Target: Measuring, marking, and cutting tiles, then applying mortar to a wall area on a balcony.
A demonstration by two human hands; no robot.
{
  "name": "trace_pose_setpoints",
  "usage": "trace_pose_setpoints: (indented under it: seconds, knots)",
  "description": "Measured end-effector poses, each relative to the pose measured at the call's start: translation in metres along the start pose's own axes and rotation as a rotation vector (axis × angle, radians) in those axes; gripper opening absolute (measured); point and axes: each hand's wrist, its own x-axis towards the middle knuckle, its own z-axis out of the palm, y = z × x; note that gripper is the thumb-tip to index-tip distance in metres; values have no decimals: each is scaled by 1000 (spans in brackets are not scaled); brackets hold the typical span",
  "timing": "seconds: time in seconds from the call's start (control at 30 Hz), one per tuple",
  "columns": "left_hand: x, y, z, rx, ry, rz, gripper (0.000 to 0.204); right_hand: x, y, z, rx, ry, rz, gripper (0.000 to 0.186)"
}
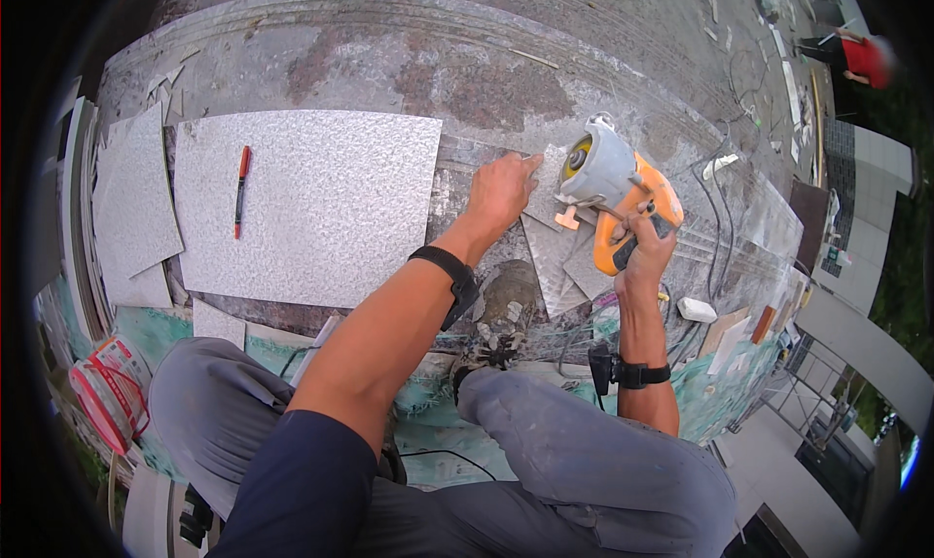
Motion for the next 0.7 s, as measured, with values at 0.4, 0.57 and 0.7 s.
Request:
trace_pose_setpoints:
  seconds: [0.4,0.57,0.7]
  knots:
    - [0,-4,2,-4,8,-1,39,-2,2,-1,-10,26,26,19]
    - [0,-4,1,-7,5,2,38,-2,1,1,-15,35,41,17]
    - [-2,-5,0,6,-13,-9,38,-6,2,3,30,45,60,20]
